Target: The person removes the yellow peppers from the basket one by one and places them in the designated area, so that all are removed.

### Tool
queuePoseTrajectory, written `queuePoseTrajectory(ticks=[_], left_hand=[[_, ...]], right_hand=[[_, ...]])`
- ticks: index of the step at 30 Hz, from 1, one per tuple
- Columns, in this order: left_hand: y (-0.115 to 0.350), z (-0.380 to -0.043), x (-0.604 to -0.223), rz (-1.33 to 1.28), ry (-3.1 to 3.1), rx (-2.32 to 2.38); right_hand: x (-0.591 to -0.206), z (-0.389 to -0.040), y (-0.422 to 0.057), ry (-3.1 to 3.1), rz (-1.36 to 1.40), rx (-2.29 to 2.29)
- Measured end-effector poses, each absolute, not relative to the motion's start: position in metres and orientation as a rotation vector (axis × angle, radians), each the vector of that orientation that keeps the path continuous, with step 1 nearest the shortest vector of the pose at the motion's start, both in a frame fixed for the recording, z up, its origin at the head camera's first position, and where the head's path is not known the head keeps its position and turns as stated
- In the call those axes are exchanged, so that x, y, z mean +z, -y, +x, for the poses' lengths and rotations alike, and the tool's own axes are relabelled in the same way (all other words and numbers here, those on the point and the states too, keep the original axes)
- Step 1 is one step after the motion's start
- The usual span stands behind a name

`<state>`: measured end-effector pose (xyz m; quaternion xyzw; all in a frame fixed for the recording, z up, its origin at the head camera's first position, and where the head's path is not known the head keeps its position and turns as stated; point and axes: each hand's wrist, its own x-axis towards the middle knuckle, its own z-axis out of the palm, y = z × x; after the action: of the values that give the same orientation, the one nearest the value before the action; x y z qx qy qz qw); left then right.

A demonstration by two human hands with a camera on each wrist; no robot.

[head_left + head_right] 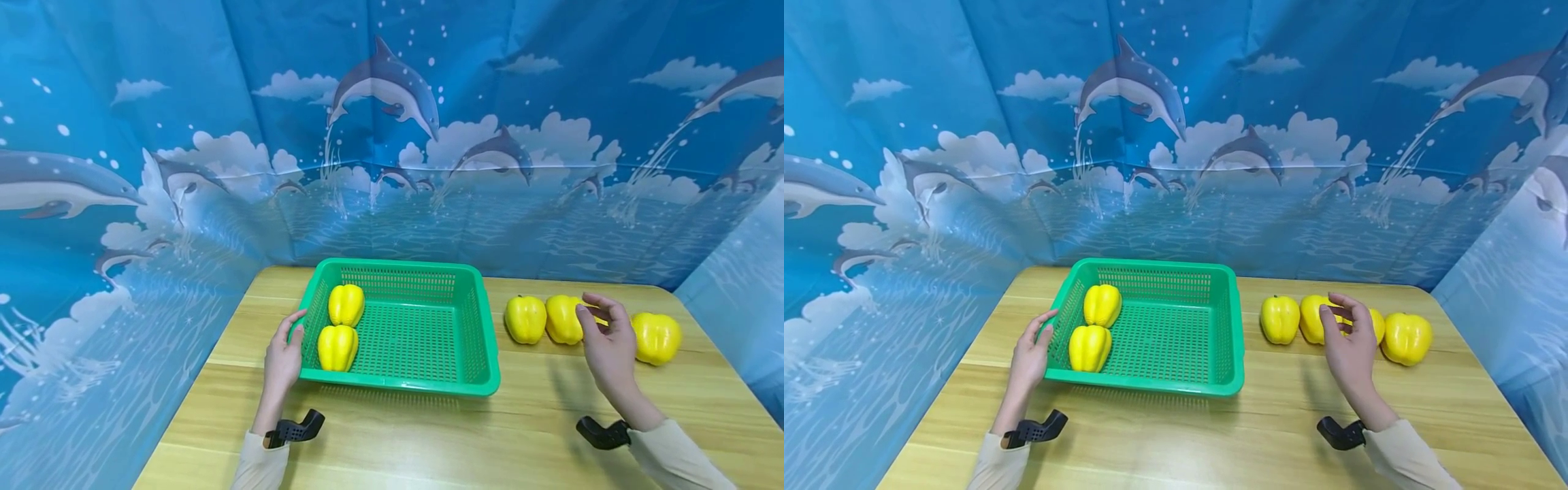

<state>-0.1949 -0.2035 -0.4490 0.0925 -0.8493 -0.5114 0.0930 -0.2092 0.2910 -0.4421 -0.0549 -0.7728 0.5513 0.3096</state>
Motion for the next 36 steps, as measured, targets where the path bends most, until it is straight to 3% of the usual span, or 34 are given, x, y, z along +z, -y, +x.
queuePoseTrajectory(ticks=[5, 36], left_hand=[[0.204, -0.196, -0.448, 0.269, 2.515, -1.516], [0.203, -0.195, -0.449, 0.269, 2.510, -1.528]], right_hand=[[-0.406, -0.192, -0.249, 2.022, -0.078, 1.551], [-0.385, -0.182, -0.176, 2.388, 0.716, 1.562]])
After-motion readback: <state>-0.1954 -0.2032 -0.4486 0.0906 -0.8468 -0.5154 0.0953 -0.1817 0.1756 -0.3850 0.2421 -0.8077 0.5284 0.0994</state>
